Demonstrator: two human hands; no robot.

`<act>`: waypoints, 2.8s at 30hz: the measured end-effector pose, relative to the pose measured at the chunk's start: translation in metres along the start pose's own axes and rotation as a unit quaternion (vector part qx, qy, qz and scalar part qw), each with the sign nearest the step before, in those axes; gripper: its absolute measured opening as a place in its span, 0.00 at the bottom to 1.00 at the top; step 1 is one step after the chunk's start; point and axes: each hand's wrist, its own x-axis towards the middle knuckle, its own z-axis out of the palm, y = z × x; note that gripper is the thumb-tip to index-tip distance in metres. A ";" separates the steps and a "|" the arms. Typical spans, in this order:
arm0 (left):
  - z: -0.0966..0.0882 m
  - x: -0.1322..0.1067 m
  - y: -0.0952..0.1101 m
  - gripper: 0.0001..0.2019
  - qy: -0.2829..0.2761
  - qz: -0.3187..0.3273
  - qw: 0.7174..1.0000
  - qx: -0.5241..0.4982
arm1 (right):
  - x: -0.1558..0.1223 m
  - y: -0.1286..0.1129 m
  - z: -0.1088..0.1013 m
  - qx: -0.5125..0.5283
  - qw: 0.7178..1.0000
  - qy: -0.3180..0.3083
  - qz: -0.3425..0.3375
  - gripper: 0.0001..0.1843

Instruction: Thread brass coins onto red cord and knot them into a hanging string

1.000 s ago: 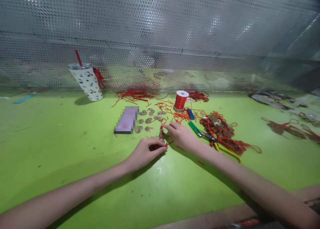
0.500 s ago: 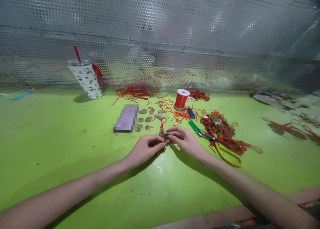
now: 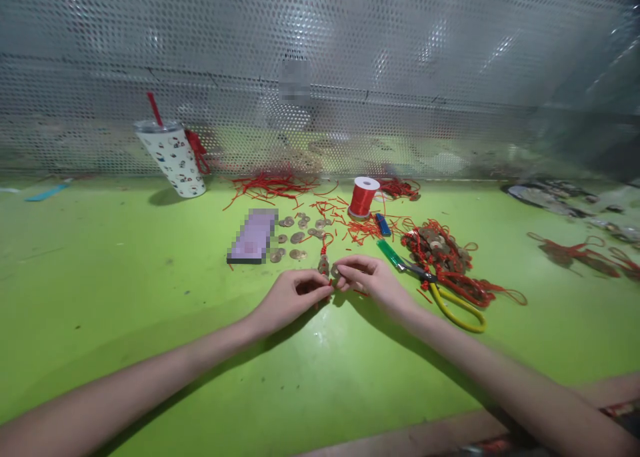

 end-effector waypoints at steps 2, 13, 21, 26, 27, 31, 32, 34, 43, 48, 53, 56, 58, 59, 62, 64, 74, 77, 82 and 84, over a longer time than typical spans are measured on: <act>0.000 0.000 0.001 0.10 0.001 -0.001 1.000 0.003 | 0.000 0.001 0.001 0.004 1.000 -0.004 -0.002 0.16; 0.000 0.001 0.002 0.09 0.005 0.020 1.000 0.014 | -0.001 0.001 0.003 0.006 1.000 -0.013 -0.008 0.17; 0.000 0.000 0.001 0.07 -0.004 0.023 1.000 -0.019 | -0.006 -0.003 0.011 -0.001 0.999 -0.035 -0.001 0.21; 0.001 -0.001 0.001 0.06 0.001 0.024 0.999 -0.023 | -0.006 -0.003 0.012 -0.026 0.999 -0.038 -0.010 0.22; 0.001 0.000 0.001 0.06 0.000 0.024 0.999 -0.022 | -0.005 -0.003 0.012 -0.028 0.999 -0.038 -0.014 0.22; 0.001 0.000 -0.003 0.08 -0.007 0.029 0.999 -0.032 | -0.005 0.000 0.011 -0.042 0.998 -0.041 -0.027 0.21; 0.000 0.000 -0.004 0.08 -0.007 0.030 0.999 -0.035 | -0.005 0.001 0.011 -0.047 0.998 -0.040 -0.030 0.21; 0.000 0.000 -0.006 0.07 -0.004 0.034 0.999 -0.036 | -0.006 0.003 0.012 -0.058 0.997 -0.040 -0.036 0.21; 0.000 -0.001 -0.002 0.07 0.011 0.019 0.997 -0.067 | -0.016 -0.003 0.014 -0.137 0.986 0.006 -0.099 0.18; -0.001 0.000 -0.004 0.07 0.019 0.023 0.998 -0.055 | -0.018 -0.001 0.017 -0.161 0.979 -0.016 -0.126 0.10; -0.002 -0.001 -0.002 0.08 0.014 0.005 0.998 -0.055 | -0.018 0.003 0.018 -0.193 0.968 -0.009 -0.158 0.06; -0.001 -0.002 0.001 0.11 0.018 -0.017 0.998 -0.053 | -0.018 0.002 0.018 -0.193 0.968 -0.012 -0.158 0.06; -0.001 -0.002 0.002 0.14 0.020 -0.026 0.998 -0.058 | -0.019 0.002 0.019 -0.190 0.969 -0.014 -0.158 0.06; 0.000 -0.002 0.002 0.16 0.018 -0.028 0.997 -0.064 | -0.019 0.002 0.020 -0.190 0.969 -0.013 -0.158 0.06; 0.000 -0.003 0.002 0.17 0.005 -0.023 0.996 -0.080 | -0.020 0.002 0.021 -0.201 0.965 -0.004 -0.168 0.06; -0.001 -0.003 0.002 0.15 0.001 -0.012 0.997 -0.074 | -0.021 0.003 0.021 -0.212 0.961 -0.001 -0.177 0.05; 0.000 -0.010 -0.001 0.05 0.016 0.119 0.983 0.141 | -0.023 0.007 0.022 -0.219 0.952 -0.014 -0.213 0.04; -0.001 -0.010 -0.004 0.06 0.022 0.172 0.966 0.193 | -0.024 0.008 0.022 -0.221 0.949 -0.016 -0.226 0.03; -0.006 -0.008 -0.008 0.06 0.047 0.210 0.939 0.268 | -0.024 0.007 0.023 -0.211 0.953 -0.011 -0.218 0.04; -0.007 -0.007 -0.009 0.05 0.054 0.230 0.925 0.299 | -0.025 0.007 0.023 -0.204 0.956 -0.007 -0.212 0.05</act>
